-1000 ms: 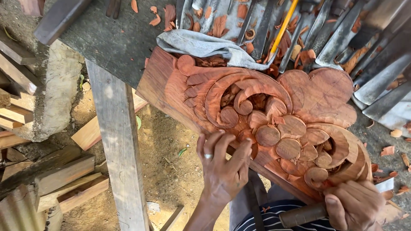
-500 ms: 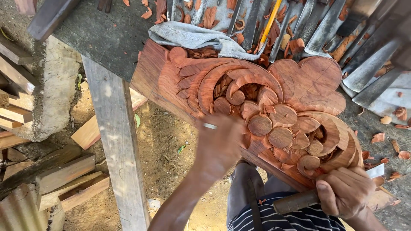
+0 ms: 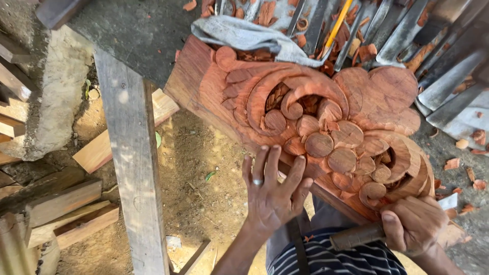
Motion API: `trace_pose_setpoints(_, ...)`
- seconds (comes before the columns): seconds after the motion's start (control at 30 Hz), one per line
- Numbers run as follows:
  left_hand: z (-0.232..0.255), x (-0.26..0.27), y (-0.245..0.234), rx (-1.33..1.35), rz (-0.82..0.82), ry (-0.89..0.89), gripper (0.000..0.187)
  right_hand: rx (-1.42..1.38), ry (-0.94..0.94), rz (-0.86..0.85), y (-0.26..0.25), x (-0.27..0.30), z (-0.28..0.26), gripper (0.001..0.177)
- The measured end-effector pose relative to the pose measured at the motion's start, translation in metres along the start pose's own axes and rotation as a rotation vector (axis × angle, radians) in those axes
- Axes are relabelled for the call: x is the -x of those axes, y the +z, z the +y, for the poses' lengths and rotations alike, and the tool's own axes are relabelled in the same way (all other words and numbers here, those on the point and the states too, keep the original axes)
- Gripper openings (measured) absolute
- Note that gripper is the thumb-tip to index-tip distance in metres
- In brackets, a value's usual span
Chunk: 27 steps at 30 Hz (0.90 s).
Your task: Wood carving details on an ornamental furniture piece using chisels and mallet.
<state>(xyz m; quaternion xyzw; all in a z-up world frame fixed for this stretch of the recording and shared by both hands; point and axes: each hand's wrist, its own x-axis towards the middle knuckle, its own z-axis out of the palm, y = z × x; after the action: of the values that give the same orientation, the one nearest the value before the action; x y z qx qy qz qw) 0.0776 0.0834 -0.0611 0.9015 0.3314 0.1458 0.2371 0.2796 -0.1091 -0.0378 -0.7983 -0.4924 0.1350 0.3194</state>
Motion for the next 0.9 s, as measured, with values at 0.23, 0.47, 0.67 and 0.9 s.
trace_pose_setpoints(0.23, -0.010, -0.002, -0.008, -0.002, -0.017, 0.139, 0.049, 0.046, -0.041, -0.016, -0.002, 0.003, 0.003, 0.031)
trace_pose_setpoints(0.47, -0.006, -0.006, -0.005, -0.009, 0.012, 0.137, 0.042, 0.001, -0.099, 0.059, -0.015, 0.001, -0.005, 0.021)
trace_pose_setpoints(0.67, -0.006, -0.003, -0.014, -0.088, -0.083, 0.124, 0.043, -0.016, 0.039, 0.067, -0.020, 0.010, -0.015, 0.032)
trace_pose_setpoints(0.9, 0.011, -0.005, -0.012, -0.121, -0.083, 0.082, 0.038, -0.548, 0.993, 0.024, -0.065, -0.054, 0.024, 0.059)
